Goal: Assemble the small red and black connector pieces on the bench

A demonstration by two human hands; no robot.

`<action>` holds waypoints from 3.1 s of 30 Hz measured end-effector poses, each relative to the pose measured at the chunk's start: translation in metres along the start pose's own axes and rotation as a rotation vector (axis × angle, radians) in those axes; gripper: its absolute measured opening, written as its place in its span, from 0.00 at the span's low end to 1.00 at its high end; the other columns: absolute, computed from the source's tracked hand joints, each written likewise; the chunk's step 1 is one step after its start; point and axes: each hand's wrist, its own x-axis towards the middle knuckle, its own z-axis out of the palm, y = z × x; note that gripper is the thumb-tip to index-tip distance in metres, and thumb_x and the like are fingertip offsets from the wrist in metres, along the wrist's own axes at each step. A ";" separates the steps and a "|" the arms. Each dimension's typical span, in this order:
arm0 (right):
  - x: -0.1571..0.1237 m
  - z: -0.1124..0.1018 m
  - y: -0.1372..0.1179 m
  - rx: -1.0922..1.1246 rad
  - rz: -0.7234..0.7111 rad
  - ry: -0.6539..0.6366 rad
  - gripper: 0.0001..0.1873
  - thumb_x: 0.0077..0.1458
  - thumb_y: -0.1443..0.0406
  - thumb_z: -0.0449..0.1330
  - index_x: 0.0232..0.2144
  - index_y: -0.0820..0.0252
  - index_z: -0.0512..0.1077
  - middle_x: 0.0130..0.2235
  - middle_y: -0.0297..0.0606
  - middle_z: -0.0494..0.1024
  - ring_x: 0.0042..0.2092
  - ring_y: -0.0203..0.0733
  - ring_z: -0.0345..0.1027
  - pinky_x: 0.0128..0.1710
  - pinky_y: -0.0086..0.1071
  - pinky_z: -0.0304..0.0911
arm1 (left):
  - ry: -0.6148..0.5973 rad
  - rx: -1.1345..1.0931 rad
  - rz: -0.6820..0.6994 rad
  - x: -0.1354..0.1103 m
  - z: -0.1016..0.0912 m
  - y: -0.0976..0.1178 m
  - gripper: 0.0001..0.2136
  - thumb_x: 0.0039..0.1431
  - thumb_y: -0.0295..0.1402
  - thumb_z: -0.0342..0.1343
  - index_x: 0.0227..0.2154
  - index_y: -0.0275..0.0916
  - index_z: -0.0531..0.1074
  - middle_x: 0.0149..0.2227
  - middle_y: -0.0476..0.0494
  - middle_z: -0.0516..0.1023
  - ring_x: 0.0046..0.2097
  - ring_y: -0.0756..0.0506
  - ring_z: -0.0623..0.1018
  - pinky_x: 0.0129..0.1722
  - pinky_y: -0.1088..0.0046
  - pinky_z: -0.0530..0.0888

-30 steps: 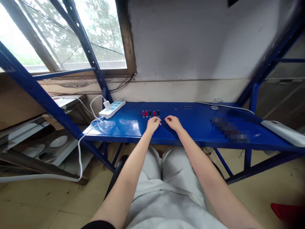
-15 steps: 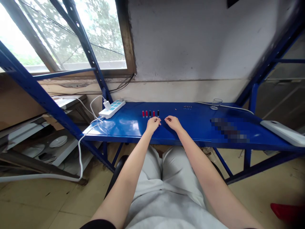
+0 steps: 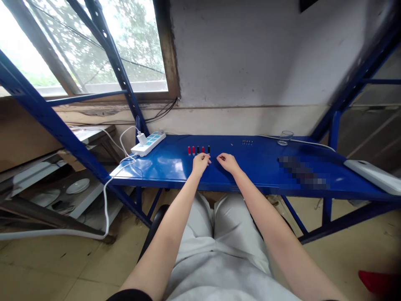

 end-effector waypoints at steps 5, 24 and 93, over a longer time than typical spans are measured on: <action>0.003 0.002 -0.008 -0.142 -0.049 -0.049 0.10 0.52 0.66 0.52 0.34 0.59 0.73 0.34 0.39 0.77 0.36 0.39 0.68 0.33 0.29 0.59 | 0.198 -0.110 -0.028 0.004 -0.003 0.000 0.08 0.51 0.33 0.49 0.24 0.36 0.71 0.19 0.50 0.71 0.20 0.53 0.68 0.24 0.78 0.65; 0.047 0.037 -0.028 -0.272 0.179 -0.020 0.11 0.47 0.58 0.58 0.33 0.56 0.73 0.42 0.39 0.75 0.45 0.46 0.66 0.41 0.37 0.56 | 0.305 -0.166 -0.022 0.003 -0.007 -0.003 0.08 0.51 0.33 0.48 0.24 0.37 0.70 0.18 0.51 0.69 0.20 0.53 0.67 0.23 0.78 0.65; -0.012 0.005 -0.026 0.055 -0.098 0.194 0.21 0.60 0.53 0.39 0.24 0.57 0.62 0.23 0.35 0.69 0.26 0.35 0.62 0.30 0.27 0.55 | -0.062 -0.127 0.057 -0.001 0.002 0.004 0.18 0.57 0.47 0.46 0.23 0.37 0.65 0.24 0.47 0.74 0.18 0.54 0.71 0.21 0.78 0.64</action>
